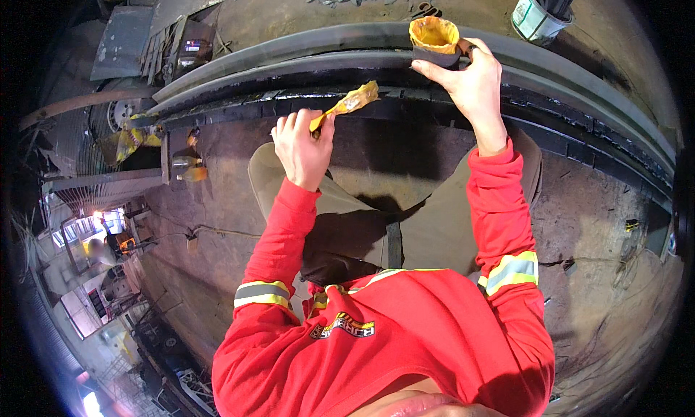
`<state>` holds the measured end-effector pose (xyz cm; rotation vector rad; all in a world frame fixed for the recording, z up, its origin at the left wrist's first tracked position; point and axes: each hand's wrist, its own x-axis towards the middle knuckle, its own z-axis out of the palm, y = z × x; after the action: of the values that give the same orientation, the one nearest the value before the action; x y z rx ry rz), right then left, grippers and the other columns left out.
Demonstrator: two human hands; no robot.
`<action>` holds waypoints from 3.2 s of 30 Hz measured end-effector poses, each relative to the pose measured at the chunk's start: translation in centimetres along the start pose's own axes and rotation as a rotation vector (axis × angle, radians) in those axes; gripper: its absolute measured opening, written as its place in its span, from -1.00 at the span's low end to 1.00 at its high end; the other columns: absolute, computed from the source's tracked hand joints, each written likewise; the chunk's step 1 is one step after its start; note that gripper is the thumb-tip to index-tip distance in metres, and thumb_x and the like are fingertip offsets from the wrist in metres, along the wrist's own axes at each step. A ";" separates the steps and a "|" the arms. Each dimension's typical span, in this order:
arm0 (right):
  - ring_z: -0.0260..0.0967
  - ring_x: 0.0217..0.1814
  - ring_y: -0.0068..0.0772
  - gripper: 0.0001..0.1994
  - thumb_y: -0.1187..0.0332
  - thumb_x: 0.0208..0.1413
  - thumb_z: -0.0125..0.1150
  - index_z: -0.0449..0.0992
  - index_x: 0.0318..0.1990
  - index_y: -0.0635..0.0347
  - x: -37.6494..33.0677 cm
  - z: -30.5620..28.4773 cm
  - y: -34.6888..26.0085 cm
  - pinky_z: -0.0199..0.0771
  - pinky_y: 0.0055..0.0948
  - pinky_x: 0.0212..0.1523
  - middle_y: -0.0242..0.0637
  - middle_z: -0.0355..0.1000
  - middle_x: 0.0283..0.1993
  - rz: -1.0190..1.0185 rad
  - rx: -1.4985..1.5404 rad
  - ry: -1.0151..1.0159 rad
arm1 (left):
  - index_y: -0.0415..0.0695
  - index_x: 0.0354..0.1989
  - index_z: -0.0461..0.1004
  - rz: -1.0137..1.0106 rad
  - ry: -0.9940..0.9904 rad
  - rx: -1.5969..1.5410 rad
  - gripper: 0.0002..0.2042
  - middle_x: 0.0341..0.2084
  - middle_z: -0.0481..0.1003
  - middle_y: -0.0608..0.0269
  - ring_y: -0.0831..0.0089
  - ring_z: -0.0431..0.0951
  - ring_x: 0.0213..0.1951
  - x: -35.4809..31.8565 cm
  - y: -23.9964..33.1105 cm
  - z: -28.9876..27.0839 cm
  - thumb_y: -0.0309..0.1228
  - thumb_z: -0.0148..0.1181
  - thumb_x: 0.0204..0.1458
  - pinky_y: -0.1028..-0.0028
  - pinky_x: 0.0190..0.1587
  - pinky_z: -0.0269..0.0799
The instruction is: The person applies a thick, yellowish sealant to a long, curved metal beam using a small brush. They repeatedly dip the brush into a small container to reload the sealant and spread it along the seam of the beam.
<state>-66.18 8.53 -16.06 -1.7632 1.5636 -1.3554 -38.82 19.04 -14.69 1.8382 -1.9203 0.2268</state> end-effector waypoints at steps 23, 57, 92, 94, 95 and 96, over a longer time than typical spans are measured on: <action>0.58 -0.11 -0.14 -0.27 0.02 -0.36 0.68 0.61 -0.11 0.47 0.4 -0.5 0.5 0.53 -0.29 0.01 -0.05 0.56 -0.15 0.063 0.046 0.001 | -0.05 -0.56 0.61 0.809 -0.551 0.521 -0.93 -0.61 0.57 0.12 0.12 0.64 -0.39 15.6 5.4 2.2 -0.37 0.33 -0.23 0.16 -0.18 0.43; 0.58 -0.12 -0.14 -0.23 -0.04 -0.39 0.67 0.62 -0.10 0.46 0.9 -0.8 1.5 0.54 -0.29 0.00 -0.01 0.56 -0.16 0.081 0.004 0.023 | -0.10 -0.46 0.47 0.529 -0.608 0.176 -0.75 -0.63 0.50 0.01 -0.03 0.58 -0.47 12.9 3.9 -1.3 -0.19 0.32 0.03 0.09 -0.39 0.44; 0.59 -0.14 -0.11 -0.24 -0.05 -0.39 0.67 0.61 -0.14 0.48 1.0 -0.8 1.9 0.54 -0.27 -0.02 0.03 0.56 -0.19 0.095 0.012 0.071 | -0.04 -0.41 0.51 0.877 -0.306 0.159 -0.89 -0.46 0.45 0.33 0.33 0.50 -0.27 11.6 4.2 2.5 -0.39 0.31 -0.12 0.32 -0.13 0.31; 0.59 -0.16 -0.10 -0.25 -0.05 -0.39 0.67 0.62 -0.14 0.47 1.1 -0.9 2.0 0.55 -0.26 -0.05 0.03 0.57 -0.21 0.110 0.030 0.070 | -0.04 -0.42 0.50 0.944 -0.401 0.151 -0.94 -0.47 0.47 0.34 0.35 0.53 -0.26 12.5 5.1 1.8 -0.42 0.19 -0.10 0.34 -0.09 0.32; 0.59 -0.17 -0.10 -0.26 -0.04 -0.39 0.67 0.62 -0.15 0.46 1.1 -1.2 2.0 0.55 -0.26 -0.06 0.02 0.57 -0.21 0.124 0.032 0.063 | -0.04 -0.40 0.50 0.999 -0.450 0.151 -0.91 -0.48 0.46 0.33 0.34 0.52 -0.28 13.0 5.6 0.9 -0.40 0.25 -0.10 0.34 -0.12 0.32; 0.59 -0.18 -0.09 -0.26 -0.04 -0.39 0.67 0.62 -0.15 0.45 1.1 -1.3 2.1 0.55 -0.26 -0.07 0.02 0.57 -0.22 0.137 0.037 0.055 | -0.05 -0.41 0.49 0.994 -0.459 0.097 -0.89 -0.48 0.45 0.32 0.32 0.52 -0.29 13.6 5.8 0.0 -0.39 0.29 -0.11 0.33 -0.15 0.31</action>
<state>-68.45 7.34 -16.77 -1.5781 1.6455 -1.3684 -44.33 7.38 -7.56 0.8588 -3.0607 0.2146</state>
